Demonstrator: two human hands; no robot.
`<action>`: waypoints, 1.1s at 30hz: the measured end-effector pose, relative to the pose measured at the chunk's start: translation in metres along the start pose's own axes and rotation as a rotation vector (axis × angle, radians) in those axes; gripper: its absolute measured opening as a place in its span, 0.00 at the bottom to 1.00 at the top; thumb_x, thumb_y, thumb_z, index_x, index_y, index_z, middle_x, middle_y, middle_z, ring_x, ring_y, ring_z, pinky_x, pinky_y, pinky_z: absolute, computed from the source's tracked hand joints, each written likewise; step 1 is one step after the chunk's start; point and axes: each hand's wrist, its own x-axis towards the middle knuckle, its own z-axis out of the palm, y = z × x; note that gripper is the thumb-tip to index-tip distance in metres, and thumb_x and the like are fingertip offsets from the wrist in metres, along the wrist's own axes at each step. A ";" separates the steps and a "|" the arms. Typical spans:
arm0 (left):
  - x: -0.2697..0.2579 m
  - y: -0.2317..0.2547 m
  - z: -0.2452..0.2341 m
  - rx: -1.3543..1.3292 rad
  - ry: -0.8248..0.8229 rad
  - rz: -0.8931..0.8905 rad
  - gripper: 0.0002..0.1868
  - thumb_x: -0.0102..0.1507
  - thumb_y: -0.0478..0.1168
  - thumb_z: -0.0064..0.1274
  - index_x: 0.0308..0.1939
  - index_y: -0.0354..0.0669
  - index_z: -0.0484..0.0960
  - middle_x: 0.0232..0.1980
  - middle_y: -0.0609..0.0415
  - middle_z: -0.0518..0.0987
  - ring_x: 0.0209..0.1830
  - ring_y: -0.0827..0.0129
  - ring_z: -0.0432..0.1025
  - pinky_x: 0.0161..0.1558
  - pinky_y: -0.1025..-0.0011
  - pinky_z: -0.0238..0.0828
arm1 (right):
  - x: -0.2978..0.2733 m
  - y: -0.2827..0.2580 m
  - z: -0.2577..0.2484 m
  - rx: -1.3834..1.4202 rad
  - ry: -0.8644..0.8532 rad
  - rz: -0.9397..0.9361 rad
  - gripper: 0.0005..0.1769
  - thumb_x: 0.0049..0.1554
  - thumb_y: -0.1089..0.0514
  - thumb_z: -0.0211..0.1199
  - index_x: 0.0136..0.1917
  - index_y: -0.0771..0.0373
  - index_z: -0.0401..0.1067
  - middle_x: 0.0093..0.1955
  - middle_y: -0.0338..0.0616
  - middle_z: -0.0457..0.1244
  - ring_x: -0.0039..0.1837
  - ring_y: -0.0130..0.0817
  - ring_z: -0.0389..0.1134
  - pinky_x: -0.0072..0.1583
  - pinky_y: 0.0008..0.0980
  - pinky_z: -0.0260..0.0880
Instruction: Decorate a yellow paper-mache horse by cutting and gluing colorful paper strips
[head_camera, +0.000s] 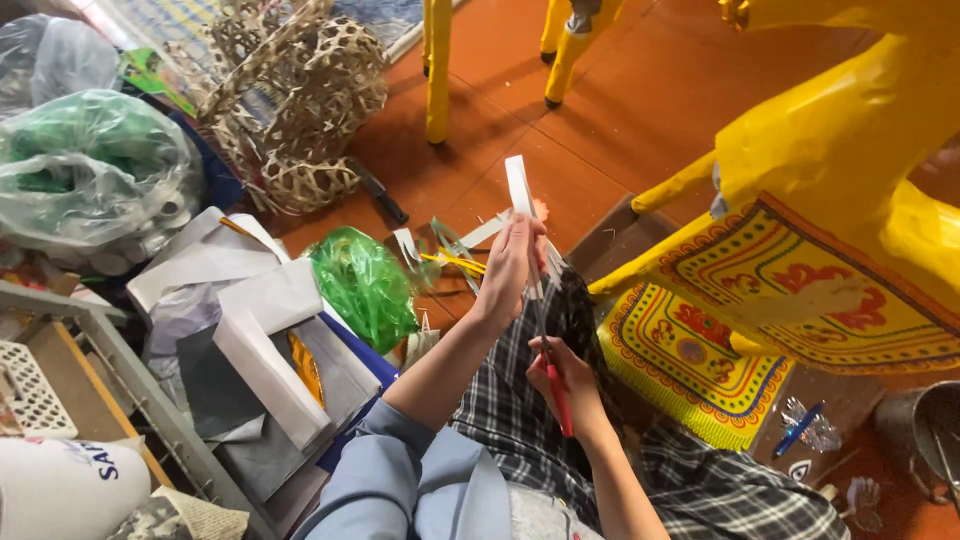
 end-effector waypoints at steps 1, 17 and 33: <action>0.001 -0.007 0.000 0.001 -0.005 -0.005 0.19 0.72 0.50 0.29 0.38 0.42 0.68 0.23 0.57 0.66 0.19 0.75 0.60 0.24 0.78 0.58 | 0.002 0.010 0.001 0.002 0.006 0.004 0.19 0.55 0.44 0.59 0.55 0.55 0.69 0.35 0.33 0.63 0.36 0.23 0.59 0.44 0.23 0.61; 0.028 -0.028 -0.004 0.035 0.155 0.084 0.25 0.71 0.57 0.32 0.34 0.41 0.70 0.20 0.61 0.62 0.14 0.79 0.61 0.15 0.83 0.57 | 0.008 0.072 0.017 0.093 0.168 0.113 0.12 0.48 0.49 0.73 0.39 0.53 0.73 0.24 0.39 0.62 0.22 0.29 0.63 0.25 0.25 0.65; 0.005 -0.002 0.021 -0.033 0.117 0.022 0.24 0.71 0.58 0.31 0.34 0.43 0.69 0.20 0.60 0.63 0.15 0.78 0.61 0.17 0.83 0.57 | 0.003 0.049 0.014 0.094 0.172 0.035 0.13 0.49 0.50 0.71 0.44 0.56 0.74 0.27 0.45 0.62 0.28 0.32 0.64 0.34 0.33 0.67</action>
